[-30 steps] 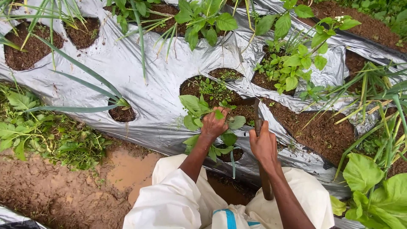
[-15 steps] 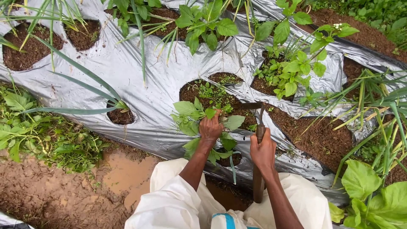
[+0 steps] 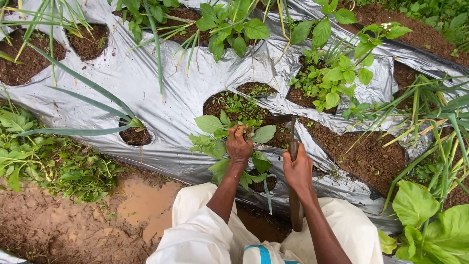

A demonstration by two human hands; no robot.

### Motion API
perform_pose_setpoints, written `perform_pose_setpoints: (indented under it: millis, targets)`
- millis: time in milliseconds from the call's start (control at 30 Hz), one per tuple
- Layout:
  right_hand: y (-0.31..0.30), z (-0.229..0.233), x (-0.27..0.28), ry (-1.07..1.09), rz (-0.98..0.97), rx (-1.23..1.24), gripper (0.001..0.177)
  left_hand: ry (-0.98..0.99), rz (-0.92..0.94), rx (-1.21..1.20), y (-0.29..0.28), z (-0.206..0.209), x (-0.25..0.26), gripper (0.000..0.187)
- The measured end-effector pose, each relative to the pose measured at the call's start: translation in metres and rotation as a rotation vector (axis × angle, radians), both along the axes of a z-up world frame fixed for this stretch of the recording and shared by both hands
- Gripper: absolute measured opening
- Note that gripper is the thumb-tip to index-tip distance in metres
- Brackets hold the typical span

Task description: The person uses a hand hoe to loosen soil and remove weeds from around plants in a garden bed covered with plastic mulch. They pull the weeds out by hand and toss them aside while working in muddy water between the rows.

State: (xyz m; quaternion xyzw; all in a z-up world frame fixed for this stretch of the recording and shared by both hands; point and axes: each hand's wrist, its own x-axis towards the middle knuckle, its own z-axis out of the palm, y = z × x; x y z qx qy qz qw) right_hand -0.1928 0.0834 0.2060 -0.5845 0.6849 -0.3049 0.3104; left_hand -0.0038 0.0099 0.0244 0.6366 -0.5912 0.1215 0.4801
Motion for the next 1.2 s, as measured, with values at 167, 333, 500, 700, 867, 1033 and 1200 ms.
perform_pose_setpoints:
  millis: [167,333,500,700,867,1033,1200]
  targets:
    - [-0.011,0.021,-0.002,-0.119,-0.164,-0.051,0.01,-0.01,0.009,0.019,-0.004,0.028,0.001,0.066]
    - [-0.022,-0.036,-0.022,-0.617,-0.16,-0.018,0.013,0.143,-0.121,0.147,0.002,0.11,0.007,0.088]
    - [-0.017,-0.051,-0.025,-0.698,-0.127,-0.072,0.009,0.071,-0.388,0.481,0.002,0.13,0.019,0.094]
    - [-0.016,-0.056,-0.025,-0.713,-0.147,-0.118,0.01,-0.201,-0.535,0.537,-0.04,0.148,0.011,0.073]
    - [-0.017,-0.052,-0.026,-0.733,-0.166,-0.115,0.01,-0.273,-0.326,0.703,-0.04,0.184,0.011,0.07]
    - [-0.015,-0.049,-0.025,-0.721,-0.146,-0.105,0.011,-0.211,-0.176,0.762,-0.032,0.151,0.009,0.069]
    - [-0.016,-0.047,-0.024,-0.733,-0.156,-0.102,0.01,-0.12,-0.216,0.748,-0.017,0.141,0.006,0.054]
